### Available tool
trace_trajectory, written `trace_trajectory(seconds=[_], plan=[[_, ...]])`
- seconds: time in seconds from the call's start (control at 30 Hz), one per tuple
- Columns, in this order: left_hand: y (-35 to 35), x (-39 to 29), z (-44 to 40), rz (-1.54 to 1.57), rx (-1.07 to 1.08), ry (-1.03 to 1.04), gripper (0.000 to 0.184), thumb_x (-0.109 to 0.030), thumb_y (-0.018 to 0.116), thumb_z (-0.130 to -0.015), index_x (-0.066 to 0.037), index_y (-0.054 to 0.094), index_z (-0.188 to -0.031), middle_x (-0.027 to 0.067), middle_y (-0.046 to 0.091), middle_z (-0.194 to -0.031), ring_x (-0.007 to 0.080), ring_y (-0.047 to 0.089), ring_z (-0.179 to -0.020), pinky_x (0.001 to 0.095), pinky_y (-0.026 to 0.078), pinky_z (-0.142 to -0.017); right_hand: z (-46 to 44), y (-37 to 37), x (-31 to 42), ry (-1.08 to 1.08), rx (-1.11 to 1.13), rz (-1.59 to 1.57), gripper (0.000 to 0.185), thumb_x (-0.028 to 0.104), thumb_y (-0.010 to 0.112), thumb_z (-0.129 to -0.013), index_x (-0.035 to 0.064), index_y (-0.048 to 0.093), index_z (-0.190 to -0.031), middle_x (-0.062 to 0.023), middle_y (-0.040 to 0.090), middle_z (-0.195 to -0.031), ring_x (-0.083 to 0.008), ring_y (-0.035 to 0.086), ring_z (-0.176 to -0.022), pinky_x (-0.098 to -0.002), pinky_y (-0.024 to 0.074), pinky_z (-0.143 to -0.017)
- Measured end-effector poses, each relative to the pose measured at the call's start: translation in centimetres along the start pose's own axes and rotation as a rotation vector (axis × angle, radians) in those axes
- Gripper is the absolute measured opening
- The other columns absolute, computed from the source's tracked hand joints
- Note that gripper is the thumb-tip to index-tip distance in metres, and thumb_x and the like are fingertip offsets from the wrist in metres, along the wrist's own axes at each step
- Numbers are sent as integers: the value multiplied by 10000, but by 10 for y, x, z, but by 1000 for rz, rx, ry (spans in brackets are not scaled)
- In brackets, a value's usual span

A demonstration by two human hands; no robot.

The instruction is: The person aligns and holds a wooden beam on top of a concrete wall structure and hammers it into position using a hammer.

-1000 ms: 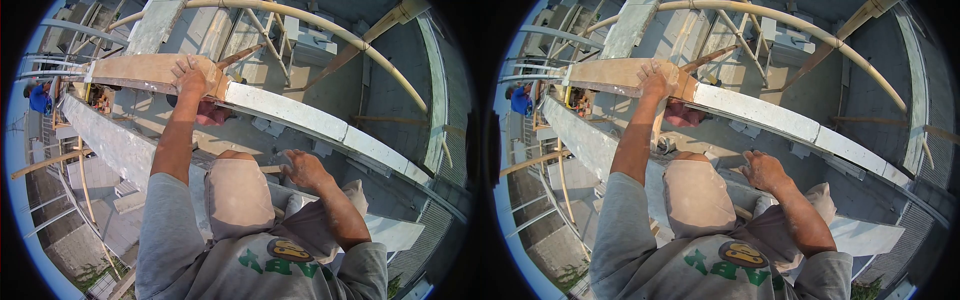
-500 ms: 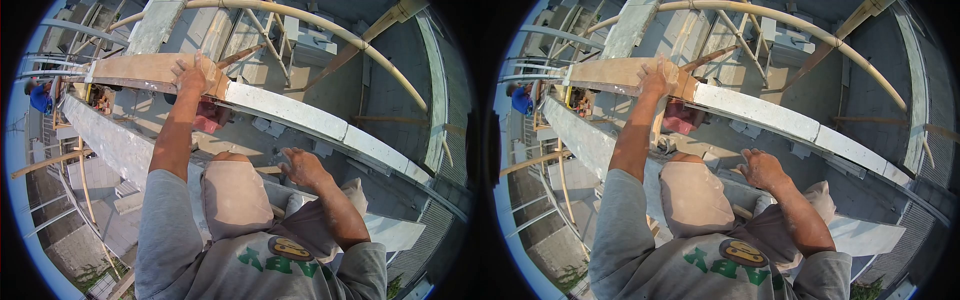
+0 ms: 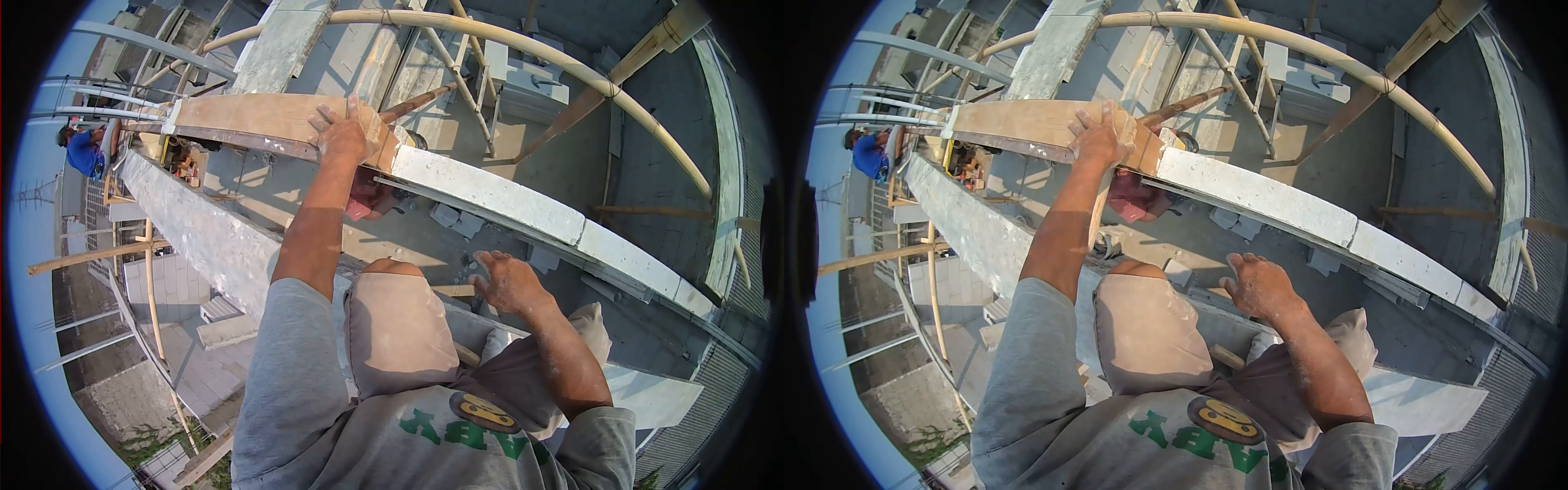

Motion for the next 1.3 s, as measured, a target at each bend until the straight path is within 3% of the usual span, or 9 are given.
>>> trace_trajectory(seconds=[0.43, 0.57, 0.9, 1.3], plan=[[-1, 1, 1, 92, 36, -4, 1144, -500, 774, -731, -271, 32, -1572, 321, -3, -1582, 564, 74, -1434, 672, 259, -1093, -5, -5, 9, 55, 48, -25, 508, 320, 623, -911, 47, 525, -1327, -269, 585, -1265, -416, 577, -1166, -452, 471, -993], [-6, 2, 7, 114, 43, 22, 1083, -463, 752, -782, -282, 37, -1576, 335, -11, -1576, 581, 72, -1425, 685, 227, -1095, -7, -4, 12, 19, 40, -7, 511, 311, 631, -905, 43, 523, -1326, -261, 589, -1263, -412, 574, -1171, -451, 468, -995], [0, 1, 0, 71, 25, -13, 1164, -507, 785, -713, -301, 23, -1569, 315, 26, -1584, 545, 89, -1442, 672, 267, -1086, -10, 4, 5, 0, 24, 7, 491, 339, 605, -922, 27, 519, -1291, -254, 617, -1180, -404, 600, -1117, -457, 497, -946], [-3, -1, 3, 28, 16, -18, 1139, -489, 779, -736, -309, 21, -1568, 310, 61, -1583, 537, 129, -1438, 669, 313, -1066, -11, 0, 7, -21, 31, 5, 487, 338, 593, -925, 2, 522, -1271, -245, 627, -1149, -399, 614, -1085, -467, 507, -920]])
Point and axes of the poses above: each hand's wrist, its own z-axis away from the middle knuckle, its own y-axis out of the palm, x = y × z, the point moved 3 cm from there along -z, towards the middle knuckle
